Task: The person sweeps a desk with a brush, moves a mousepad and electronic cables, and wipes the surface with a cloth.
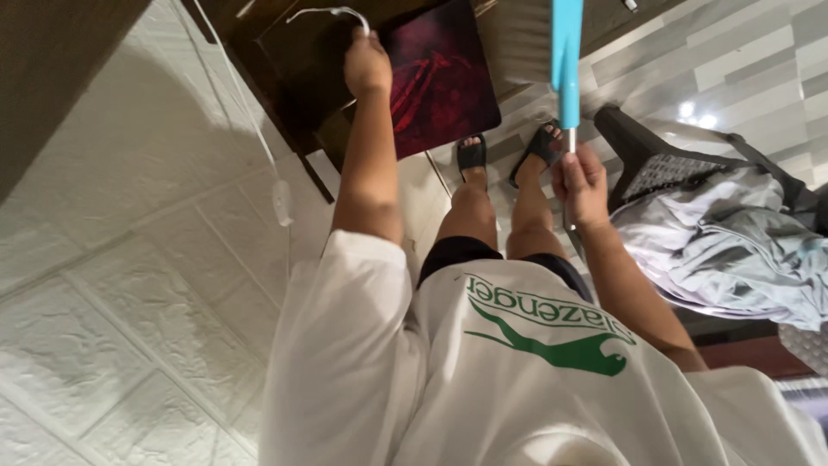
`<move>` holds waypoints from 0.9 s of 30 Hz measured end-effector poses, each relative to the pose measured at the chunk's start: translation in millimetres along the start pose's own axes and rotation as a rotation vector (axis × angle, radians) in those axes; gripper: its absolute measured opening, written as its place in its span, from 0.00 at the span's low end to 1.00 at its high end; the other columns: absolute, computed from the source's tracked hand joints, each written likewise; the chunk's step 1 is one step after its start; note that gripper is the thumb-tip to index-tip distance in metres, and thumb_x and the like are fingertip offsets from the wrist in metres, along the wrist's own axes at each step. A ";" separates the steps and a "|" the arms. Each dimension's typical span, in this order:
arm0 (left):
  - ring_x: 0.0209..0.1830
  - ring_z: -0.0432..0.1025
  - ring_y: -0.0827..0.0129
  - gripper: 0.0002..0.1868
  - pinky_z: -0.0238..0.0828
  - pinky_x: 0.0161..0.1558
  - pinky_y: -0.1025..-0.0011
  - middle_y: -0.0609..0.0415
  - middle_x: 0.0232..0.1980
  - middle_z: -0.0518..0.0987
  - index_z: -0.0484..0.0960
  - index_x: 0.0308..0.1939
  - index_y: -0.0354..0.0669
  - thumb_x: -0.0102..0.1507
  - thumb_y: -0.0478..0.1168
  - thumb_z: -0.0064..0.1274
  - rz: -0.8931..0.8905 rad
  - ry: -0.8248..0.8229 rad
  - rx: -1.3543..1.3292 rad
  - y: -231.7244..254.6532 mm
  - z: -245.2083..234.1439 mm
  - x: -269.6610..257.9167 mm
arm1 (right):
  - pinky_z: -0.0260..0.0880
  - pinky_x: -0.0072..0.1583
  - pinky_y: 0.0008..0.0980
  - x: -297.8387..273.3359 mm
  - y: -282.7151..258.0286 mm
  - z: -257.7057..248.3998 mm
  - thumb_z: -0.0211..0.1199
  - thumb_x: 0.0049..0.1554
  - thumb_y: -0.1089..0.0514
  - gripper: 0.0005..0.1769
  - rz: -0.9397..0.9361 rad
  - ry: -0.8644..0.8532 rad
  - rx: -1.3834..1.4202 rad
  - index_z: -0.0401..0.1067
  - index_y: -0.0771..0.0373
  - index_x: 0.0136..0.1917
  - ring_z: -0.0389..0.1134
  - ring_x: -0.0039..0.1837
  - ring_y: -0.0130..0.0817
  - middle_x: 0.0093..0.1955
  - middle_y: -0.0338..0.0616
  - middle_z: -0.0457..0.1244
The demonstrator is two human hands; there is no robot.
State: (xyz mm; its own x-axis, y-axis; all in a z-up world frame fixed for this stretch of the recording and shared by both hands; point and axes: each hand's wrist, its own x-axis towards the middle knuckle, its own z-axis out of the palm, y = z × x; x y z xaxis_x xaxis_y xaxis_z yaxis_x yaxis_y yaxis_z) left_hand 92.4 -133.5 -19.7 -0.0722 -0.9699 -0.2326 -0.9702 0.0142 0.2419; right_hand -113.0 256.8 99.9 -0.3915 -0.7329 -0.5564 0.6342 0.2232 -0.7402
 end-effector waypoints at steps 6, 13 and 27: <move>0.41 0.75 0.37 0.09 0.72 0.42 0.47 0.35 0.40 0.81 0.77 0.43 0.37 0.68 0.38 0.44 0.267 -0.192 -0.247 -15.1 -9.4 -181.6 | 0.48 0.33 0.22 5.7 -14.1 28.9 0.56 0.69 0.52 0.14 0.230 -0.242 -0.158 0.70 0.66 0.57 0.52 0.32 0.20 0.35 0.33 0.57; 0.47 0.73 0.59 0.18 0.69 0.51 0.64 0.45 0.48 0.80 0.79 0.50 0.39 0.74 0.46 0.37 -0.416 -0.431 -0.766 -59.8 -38.6 -275.1 | 0.50 0.32 0.32 79.2 48.9 153.0 0.54 0.66 0.50 0.18 0.461 -0.571 -0.428 0.73 0.64 0.61 0.51 0.29 0.31 0.31 0.41 0.55; 0.50 0.74 0.61 0.16 0.70 0.54 0.65 0.50 0.51 0.80 0.77 0.57 0.39 0.71 0.43 0.42 -0.138 -0.116 -0.956 -37.7 -24.3 -227.3 | 0.57 0.40 0.29 38.9 54.1 -35.8 0.54 0.74 0.50 0.18 -0.040 0.189 -0.429 0.68 0.67 0.66 0.55 0.38 0.26 0.40 0.38 0.58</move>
State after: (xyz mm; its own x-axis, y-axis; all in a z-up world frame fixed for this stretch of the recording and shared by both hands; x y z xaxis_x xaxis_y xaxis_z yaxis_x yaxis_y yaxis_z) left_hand 151.0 80.5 46.9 -0.0440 -0.9176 -0.3951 -0.3785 -0.3507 0.8566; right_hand -117.8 263.4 24.7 -0.5498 -0.6256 -0.5534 0.2986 0.4716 -0.8297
